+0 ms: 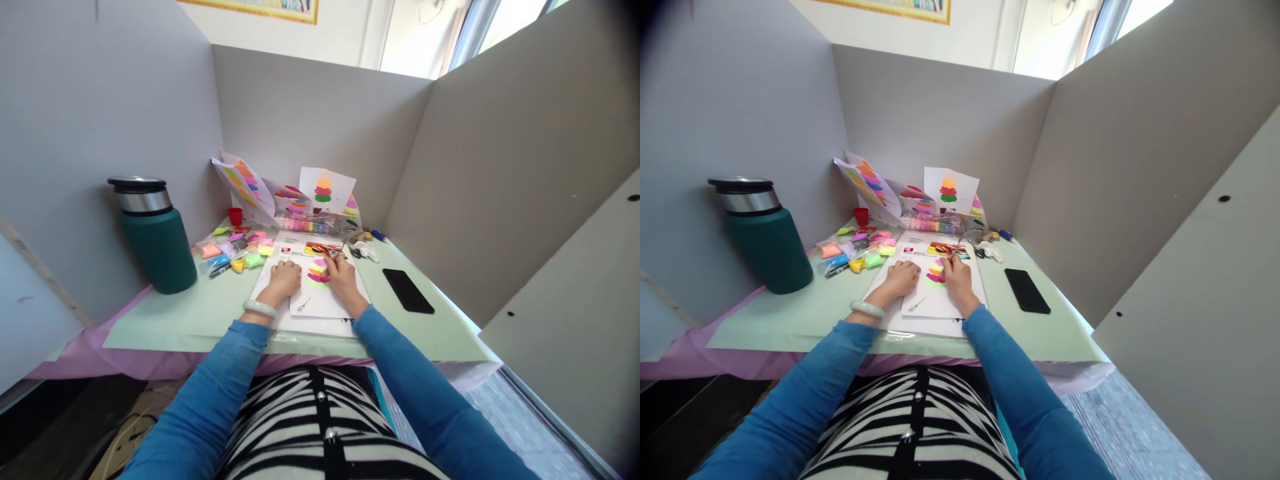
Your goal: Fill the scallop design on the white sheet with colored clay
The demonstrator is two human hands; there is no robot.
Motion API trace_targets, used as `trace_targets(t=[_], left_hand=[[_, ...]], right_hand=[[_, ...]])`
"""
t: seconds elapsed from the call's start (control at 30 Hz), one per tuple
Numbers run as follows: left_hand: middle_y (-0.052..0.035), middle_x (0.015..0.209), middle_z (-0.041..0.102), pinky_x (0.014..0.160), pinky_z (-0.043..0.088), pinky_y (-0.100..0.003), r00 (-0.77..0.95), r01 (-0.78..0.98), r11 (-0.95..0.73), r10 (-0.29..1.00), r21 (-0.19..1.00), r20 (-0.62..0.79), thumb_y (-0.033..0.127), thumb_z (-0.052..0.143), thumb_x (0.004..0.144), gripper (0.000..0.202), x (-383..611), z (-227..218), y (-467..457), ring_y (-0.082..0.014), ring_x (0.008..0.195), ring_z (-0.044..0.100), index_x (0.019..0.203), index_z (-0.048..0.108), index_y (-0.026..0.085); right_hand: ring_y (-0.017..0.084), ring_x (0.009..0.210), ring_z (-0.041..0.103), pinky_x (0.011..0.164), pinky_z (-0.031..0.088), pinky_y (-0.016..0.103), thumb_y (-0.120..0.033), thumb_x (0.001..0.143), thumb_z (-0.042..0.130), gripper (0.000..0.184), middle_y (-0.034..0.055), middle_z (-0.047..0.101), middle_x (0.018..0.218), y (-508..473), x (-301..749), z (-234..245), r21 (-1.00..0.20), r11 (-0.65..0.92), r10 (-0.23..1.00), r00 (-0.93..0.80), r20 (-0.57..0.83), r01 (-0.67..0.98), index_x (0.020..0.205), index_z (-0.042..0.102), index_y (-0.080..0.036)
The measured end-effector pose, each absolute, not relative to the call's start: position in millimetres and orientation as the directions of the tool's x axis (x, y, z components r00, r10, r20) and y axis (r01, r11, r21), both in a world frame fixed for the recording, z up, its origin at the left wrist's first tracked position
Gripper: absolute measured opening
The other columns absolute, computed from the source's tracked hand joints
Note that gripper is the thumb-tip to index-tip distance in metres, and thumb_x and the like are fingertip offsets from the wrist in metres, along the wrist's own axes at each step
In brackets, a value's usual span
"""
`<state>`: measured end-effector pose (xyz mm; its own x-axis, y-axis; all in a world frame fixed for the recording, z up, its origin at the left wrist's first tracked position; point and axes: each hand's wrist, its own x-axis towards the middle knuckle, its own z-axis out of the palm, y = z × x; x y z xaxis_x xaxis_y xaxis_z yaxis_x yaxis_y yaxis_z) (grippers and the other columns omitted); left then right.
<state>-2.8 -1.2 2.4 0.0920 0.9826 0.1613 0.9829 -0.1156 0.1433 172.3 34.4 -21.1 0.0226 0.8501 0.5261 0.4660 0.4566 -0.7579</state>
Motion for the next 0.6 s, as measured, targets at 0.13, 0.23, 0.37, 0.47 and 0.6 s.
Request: trace_targets(t=[0.13, 0.23, 0.37, 0.47, 0.6], left_hand=[[-0.0105, 0.131, 0.055, 0.099, 0.035, -0.045, 0.087, 0.983, -0.110, 0.983, 0.145, 0.161, 0.023, 0.040, 0.088, 0.037, -2.2, 2.5, -1.0, -0.0298, 0.121, 0.044, 0.118, 0.063, 0.024], [-0.0107, 0.131, 0.055, 0.099, 0.035, -0.045, 0.085, 0.983, -0.109, 0.983, 0.148, 0.161, 0.023, 0.040, 0.088, 0.038, -2.0, 2.1, -0.6, -0.0298, 0.122, 0.044, 0.118, 0.063, 0.024], [-0.0106, 0.132, 0.054, 0.099, 0.035, -0.045, 0.083, 0.983, -0.107, 0.983, 0.148, 0.163, 0.023, 0.039, 0.089, 0.038, -1.8, 1.8, -0.5, -0.0298, 0.122, 0.044, 0.120, 0.062, 0.023], [-0.0098, 0.132, 0.055, 0.100, 0.035, -0.045, 0.081, 0.984, -0.105, 0.984, 0.146, 0.161, 0.023, 0.039, 0.089, 0.038, -1.4, 2.4, -1.0, -0.0297, 0.122, 0.044, 0.120, 0.062, 0.023], [-0.0102, 0.132, 0.055, 0.100, 0.035, -0.045, 0.078, 0.983, -0.102, 0.985, 0.151, 0.155, 0.023, 0.039, 0.090, 0.037, -0.8, 3.8, -2.2, -0.0296, 0.122, 0.044, 0.119, 0.062, 0.024]], right_hand=[[0.016, 0.058, 0.063, 0.063, 0.046, 0.026, -0.046, 0.087, 0.053, 0.028, -0.0004, 0.066, 0.057, 32.7, 170.9, -19.4, -0.771, 0.453, 0.862, 0.001, 0.507, 0.448, 0.072, 0.050, -0.023], [0.016, 0.058, 0.063, 0.063, 0.046, 0.026, -0.044, 0.088, 0.053, 0.028, -0.0004, 0.066, 0.057, 31.7, 170.4, -18.4, -0.771, 0.448, 0.868, -0.013, 0.497, 0.452, 0.070, 0.050, -0.023], [0.016, 0.057, 0.064, 0.062, 0.047, 0.026, -0.044, 0.088, 0.052, 0.028, -0.0006, 0.066, 0.056, 32.1, 170.4, -18.9, -0.775, 0.449, 0.872, -0.028, 0.489, 0.444, 0.070, 0.049, -0.023], [0.016, 0.057, 0.064, 0.062, 0.046, 0.025, -0.043, 0.088, 0.052, 0.027, -0.0008, 0.066, 0.056, 32.0, 170.4, -18.9, -0.771, 0.446, 0.873, -0.032, 0.487, 0.455, 0.070, 0.049, -0.023], [0.015, 0.055, 0.061, 0.059, 0.044, 0.025, -0.042, 0.088, 0.052, 0.027, -0.0015, 0.064, 0.055, 30.7, 170.3, -17.9, -0.764, 0.447, 0.876, -0.053, 0.480, 0.465, 0.069, 0.048, -0.023]])
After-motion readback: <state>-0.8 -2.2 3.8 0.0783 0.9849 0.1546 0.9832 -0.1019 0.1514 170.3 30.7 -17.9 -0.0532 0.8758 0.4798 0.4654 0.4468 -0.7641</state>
